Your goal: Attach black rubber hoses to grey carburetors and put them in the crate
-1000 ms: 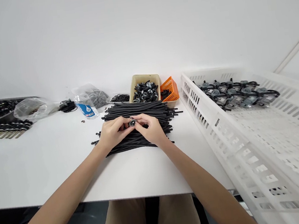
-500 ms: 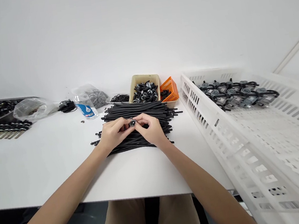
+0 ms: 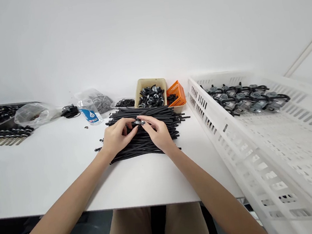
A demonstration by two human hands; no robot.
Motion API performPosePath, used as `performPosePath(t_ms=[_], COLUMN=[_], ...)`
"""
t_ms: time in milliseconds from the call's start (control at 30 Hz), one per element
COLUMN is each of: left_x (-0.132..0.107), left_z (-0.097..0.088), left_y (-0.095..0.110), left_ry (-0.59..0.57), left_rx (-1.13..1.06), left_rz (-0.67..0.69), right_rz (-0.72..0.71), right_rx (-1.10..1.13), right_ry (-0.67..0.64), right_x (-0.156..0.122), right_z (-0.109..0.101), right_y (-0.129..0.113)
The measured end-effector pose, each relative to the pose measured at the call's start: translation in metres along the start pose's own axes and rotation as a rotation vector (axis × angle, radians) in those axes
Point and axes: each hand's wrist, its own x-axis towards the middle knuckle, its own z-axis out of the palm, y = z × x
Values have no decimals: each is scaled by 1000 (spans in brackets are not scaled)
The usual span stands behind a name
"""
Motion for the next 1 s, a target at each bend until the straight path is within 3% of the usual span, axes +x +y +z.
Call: performPosePath(t_ms=[300,733,1000], left_x=[2,2,1], left_z=[-4,-4,-3], left_y=[0,2,1], left_ry=[-31,-63,-94], left_rx=[-13,20,25], left_rz=[-97,-101,-94], right_rz=[-36,2,-36], right_rx=[-275,-251,-276], right_ry=[49,112,59], right_x=[-2,0,-2], right_z=[1,0,2], right_y=[2,4,-1])
